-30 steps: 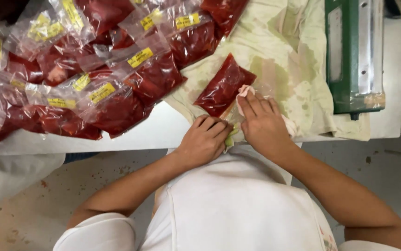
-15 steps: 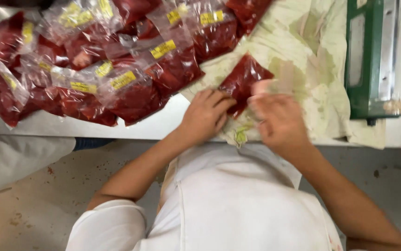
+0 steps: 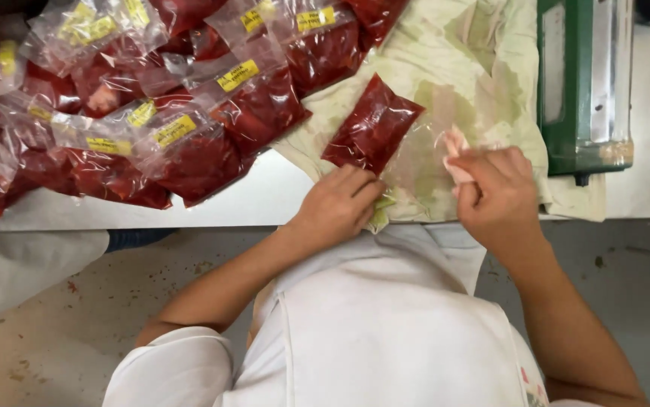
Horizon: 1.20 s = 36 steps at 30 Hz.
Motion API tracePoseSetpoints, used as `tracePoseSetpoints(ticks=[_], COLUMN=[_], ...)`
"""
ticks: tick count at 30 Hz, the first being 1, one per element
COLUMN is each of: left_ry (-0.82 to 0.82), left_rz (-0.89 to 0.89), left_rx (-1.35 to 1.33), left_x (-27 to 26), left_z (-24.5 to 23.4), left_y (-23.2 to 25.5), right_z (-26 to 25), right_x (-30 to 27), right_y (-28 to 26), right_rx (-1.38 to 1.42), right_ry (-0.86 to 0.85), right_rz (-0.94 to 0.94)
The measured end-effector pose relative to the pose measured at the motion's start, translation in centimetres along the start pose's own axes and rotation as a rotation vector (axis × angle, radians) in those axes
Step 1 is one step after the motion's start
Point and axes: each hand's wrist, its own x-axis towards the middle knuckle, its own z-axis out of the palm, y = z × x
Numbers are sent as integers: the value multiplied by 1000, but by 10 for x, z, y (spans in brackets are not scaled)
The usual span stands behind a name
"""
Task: Sealing plastic bags containing food product using a manual heat sealer and applying identification labels.
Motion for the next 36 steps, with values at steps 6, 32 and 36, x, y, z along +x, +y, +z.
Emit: tracePoseSetpoints(ticks=[6,32,36], left_ry=[2,-402,-317], left_rz=[38,-720,-704], left_rx=[105,-204,-162], left_x=[13,57,54], left_z=[12,-10,-11], left_y=[23,22,22], right_z=[58,35,36], right_x=[16,-18,-15], right_y=[-6,-36,-28], right_rx=[-103,-133,-115], right_ry=[-110,-84,-153], right_rz=[-117,-69,27])
